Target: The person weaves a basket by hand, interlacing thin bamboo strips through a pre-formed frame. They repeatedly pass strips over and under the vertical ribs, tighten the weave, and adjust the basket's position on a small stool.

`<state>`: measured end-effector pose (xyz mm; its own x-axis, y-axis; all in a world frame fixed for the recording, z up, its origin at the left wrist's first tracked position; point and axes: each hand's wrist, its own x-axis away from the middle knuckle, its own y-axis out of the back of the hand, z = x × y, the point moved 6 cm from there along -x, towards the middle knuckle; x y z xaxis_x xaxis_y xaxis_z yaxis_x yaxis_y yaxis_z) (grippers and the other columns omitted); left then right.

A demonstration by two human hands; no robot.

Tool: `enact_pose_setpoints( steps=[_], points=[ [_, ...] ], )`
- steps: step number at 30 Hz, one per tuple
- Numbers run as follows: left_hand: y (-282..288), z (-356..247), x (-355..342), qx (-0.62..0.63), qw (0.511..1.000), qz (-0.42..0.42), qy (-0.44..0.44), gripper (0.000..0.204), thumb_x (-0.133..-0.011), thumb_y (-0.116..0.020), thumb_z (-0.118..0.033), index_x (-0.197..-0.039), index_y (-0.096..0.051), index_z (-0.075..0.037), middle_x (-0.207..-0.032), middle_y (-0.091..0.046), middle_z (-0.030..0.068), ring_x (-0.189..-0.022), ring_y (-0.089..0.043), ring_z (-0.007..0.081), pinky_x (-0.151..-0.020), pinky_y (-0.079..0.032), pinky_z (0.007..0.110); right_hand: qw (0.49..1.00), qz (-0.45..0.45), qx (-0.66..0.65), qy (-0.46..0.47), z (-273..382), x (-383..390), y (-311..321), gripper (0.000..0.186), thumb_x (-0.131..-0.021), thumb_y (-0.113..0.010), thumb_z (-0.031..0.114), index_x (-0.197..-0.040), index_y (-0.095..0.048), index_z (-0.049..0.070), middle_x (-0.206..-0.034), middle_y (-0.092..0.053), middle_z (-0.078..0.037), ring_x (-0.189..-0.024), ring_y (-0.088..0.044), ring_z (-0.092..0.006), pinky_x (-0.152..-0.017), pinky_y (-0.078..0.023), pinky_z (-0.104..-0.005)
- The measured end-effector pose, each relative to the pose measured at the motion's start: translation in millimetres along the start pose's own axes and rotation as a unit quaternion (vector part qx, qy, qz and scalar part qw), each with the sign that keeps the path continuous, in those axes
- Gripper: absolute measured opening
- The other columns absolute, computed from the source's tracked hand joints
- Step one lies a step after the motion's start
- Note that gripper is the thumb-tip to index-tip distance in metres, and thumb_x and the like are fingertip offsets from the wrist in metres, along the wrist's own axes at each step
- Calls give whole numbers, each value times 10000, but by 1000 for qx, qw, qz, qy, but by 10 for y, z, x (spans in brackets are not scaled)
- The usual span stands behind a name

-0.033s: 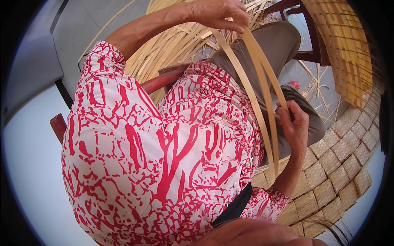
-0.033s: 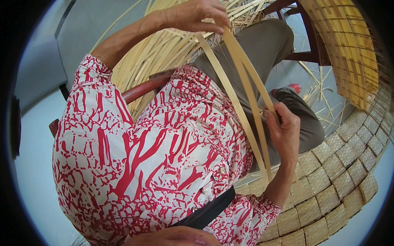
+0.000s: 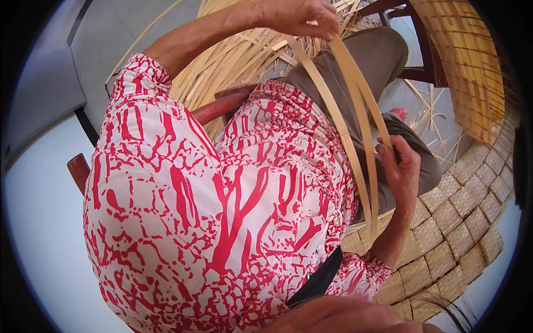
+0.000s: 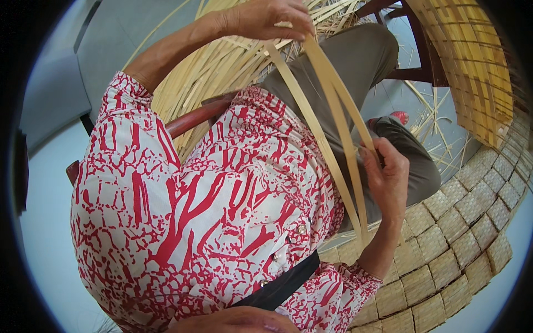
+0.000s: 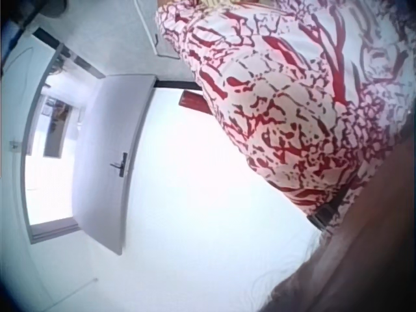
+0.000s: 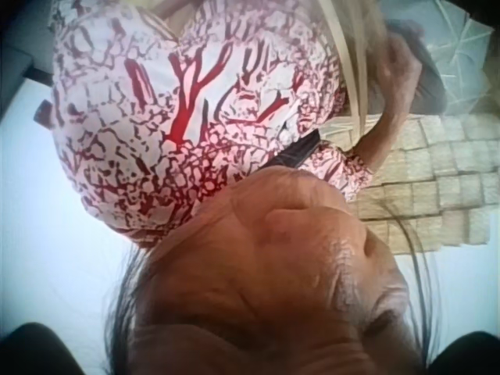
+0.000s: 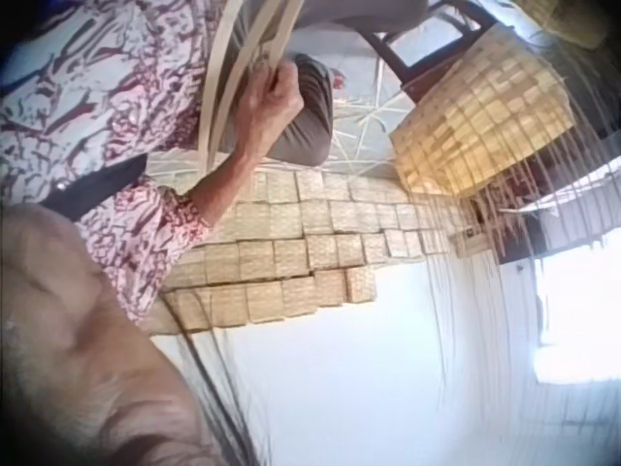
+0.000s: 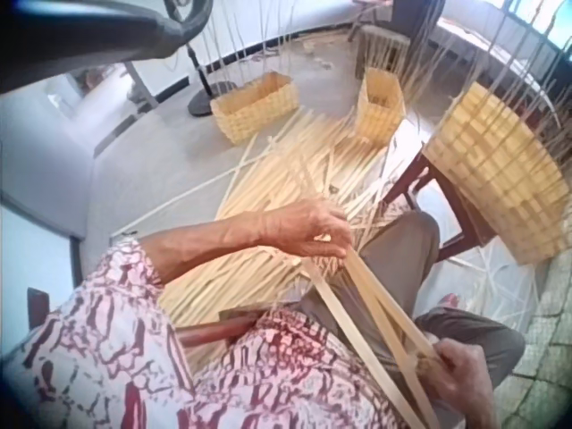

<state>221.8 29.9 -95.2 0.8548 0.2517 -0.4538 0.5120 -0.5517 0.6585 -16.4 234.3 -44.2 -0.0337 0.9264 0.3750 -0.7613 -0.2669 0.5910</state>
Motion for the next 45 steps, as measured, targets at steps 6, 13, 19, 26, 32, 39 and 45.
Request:
enact_pose_setpoints(
  steps=[6,13,19,26,32,39,45],
  points=[
    [145,-87,-157,-139,985,-90,-51,84,-874,-658,-167,-880,-636,-86,-854,-625,93,-803,-614,326,-691,-495,428,1000,-25,14,11,81,140,87,126,-925,-665,69,-1007,-641,-24,-709,-546,-29,-641,-461,-74,-581,-405,-237],
    [-77,-177,339,-34,997,52,45,181,-960,-628,-235,-964,-663,-58,-758,-620,86,-651,-624,224,-606,-491,363,993,17,92,67,176,315,46,128,-859,-701,42,-950,-642,-25,-696,-535,-102,-586,-493,-183,-559,-420,-298],
    [-85,-60,402,19,979,-44,198,364,-791,-752,-150,-1127,-632,-77,-924,-644,82,-842,-640,228,-709,-512,347,996,51,54,49,313,478,-103,194,-926,-651,131,-1030,-633,-31,-884,-619,-163,-734,-607,-308,-645,-484,-364],
    [-312,334,94,-224,968,60,97,242,-881,-684,-254,-1074,-629,-120,-1155,-601,93,-1156,-547,267,-1016,-381,461,968,-115,195,106,377,402,15,225,-924,-620,22,-1149,-619,19,-1005,-623,-177,-852,-636,-344,-698,-513,-391],
    [-35,-82,-139,-222,974,-14,-34,226,-824,-720,-296,-892,-578,-133,-809,-564,2,-853,-609,187,-856,-428,362,979,-158,96,88,406,245,-12,217,-907,-681,101,-1099,-624,18,-972,-609,-154,-812,-610,-292,-731,-496,-375],
    [43,-541,-941,-283,930,-127,-197,279,-840,-686,-375,-839,-546,-134,-767,-526,-2,-775,-595,170,-681,-473,328,983,-167,74,8,28,462,563,102,-950,-612,67,-914,-572,-19,-779,-497,-98,-698,-477,-208,-639,-403,-318],
    [69,-525,-1356,-293,927,-135,-192,396,-846,-655,-504,-805,-561,-121,-745,-544,11,-720,-606,191,-628,-485,340,968,-239,60,-52,-648,911,1179,131,-987,-610,125,-938,-601,3,-746,-488,12,-693,-408,-86,-600,-351,-278]
  ],
)
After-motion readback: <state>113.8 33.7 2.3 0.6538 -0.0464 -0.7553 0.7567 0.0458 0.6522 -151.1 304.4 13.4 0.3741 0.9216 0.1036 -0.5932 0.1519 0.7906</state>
